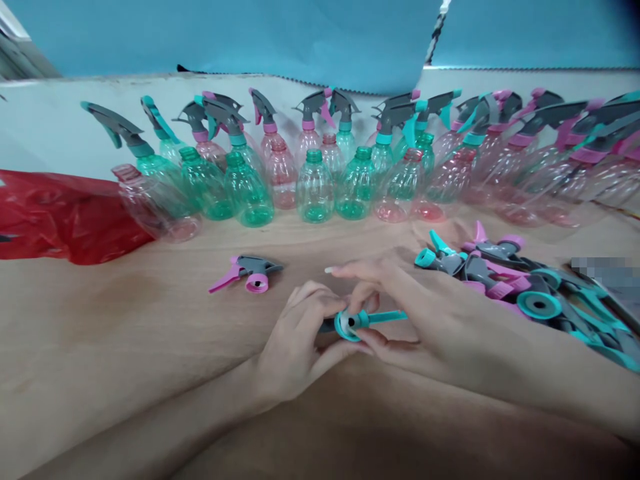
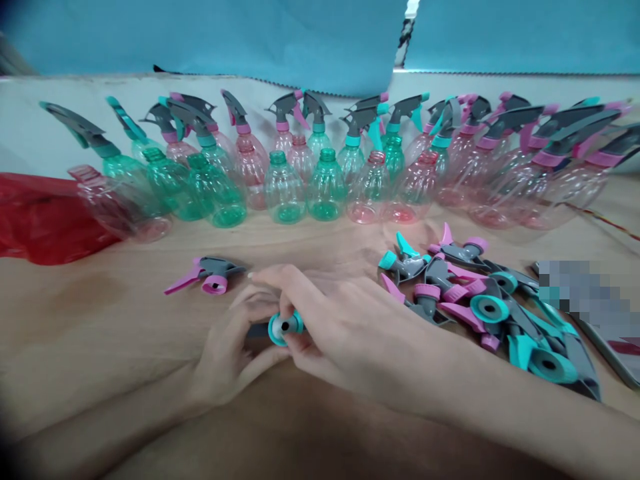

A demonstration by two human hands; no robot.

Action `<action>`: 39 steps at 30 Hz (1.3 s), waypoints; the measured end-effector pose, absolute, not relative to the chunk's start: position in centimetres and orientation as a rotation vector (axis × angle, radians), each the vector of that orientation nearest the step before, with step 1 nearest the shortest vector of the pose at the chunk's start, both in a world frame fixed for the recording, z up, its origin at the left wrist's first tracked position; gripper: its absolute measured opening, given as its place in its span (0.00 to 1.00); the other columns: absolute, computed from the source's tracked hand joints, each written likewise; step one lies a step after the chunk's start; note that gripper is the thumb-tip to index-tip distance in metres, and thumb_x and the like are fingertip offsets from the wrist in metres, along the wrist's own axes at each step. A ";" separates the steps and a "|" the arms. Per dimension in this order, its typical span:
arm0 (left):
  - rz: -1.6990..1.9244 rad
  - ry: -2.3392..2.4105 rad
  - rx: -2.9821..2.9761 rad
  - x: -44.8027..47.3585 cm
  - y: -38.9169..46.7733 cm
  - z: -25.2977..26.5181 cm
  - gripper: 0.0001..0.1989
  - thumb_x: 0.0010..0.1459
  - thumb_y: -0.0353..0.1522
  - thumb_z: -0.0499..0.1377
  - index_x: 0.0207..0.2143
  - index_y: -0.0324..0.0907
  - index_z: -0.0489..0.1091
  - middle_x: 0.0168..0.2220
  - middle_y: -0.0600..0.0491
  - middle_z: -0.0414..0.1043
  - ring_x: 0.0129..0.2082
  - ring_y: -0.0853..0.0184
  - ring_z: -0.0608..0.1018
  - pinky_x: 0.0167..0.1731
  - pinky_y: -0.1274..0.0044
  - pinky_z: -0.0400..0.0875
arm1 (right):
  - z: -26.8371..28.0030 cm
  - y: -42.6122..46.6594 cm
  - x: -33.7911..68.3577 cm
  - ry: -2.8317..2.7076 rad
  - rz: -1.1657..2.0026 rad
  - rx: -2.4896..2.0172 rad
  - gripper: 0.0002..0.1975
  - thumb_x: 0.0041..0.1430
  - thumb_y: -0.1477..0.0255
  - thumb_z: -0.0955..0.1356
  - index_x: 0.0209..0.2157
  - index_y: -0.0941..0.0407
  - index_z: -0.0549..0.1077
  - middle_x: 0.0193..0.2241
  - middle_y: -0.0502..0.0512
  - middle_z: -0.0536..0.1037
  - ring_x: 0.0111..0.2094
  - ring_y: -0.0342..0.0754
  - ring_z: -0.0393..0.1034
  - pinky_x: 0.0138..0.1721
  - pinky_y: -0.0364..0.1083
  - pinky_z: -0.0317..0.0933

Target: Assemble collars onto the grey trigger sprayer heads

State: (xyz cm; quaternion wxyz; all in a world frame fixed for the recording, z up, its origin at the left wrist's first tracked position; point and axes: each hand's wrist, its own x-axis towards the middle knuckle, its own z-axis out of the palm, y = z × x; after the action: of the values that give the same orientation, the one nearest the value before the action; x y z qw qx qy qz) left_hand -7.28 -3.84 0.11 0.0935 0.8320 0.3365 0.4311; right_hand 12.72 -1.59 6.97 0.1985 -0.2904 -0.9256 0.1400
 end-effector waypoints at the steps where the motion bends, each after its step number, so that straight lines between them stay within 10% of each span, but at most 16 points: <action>1: 1.285 0.996 2.470 -7.2 -3.8 0.1 0.14 0.63 0.42 0.56 0.43 0.42 0.64 0.36 0.49 0.73 0.39 0.61 0.74 0.38 0.69 0.71 | 6.9 -1.6 12.7 -2.588 0.430 -0.802 0.26 0.59 0.74 0.64 0.58 0.55 0.57 0.39 0.52 0.79 0.41 0.49 0.74 0.37 0.47 0.68; 17: 1.330 0.929 2.460 -7.0 -3.9 0.3 0.14 0.62 0.42 0.57 0.42 0.41 0.66 0.33 0.52 0.72 0.33 0.65 0.71 0.34 0.72 0.68 | 7.5 -2.6 12.4 -2.497 0.353 -0.823 0.07 0.56 0.77 0.64 0.37 0.56 0.62 0.30 0.50 0.76 0.29 0.45 0.73 0.25 0.43 0.59; 39: 1.348 0.947 2.524 -7.1 -3.8 0.3 0.14 0.61 0.42 0.58 0.40 0.40 0.64 0.31 0.52 0.70 0.33 0.66 0.71 0.33 0.74 0.68 | 8.0 -1.8 12.8 -2.655 0.423 -0.635 0.10 0.61 0.77 0.63 0.45 0.56 0.65 0.41 0.52 0.77 0.41 0.46 0.72 0.36 0.45 0.63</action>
State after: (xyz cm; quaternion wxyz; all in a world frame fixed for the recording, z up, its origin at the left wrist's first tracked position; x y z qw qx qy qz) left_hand -7.13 -3.78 0.35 0.0636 0.8357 0.3136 0.4463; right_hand 12.83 -1.85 7.99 0.1884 -0.2258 -0.9439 0.1505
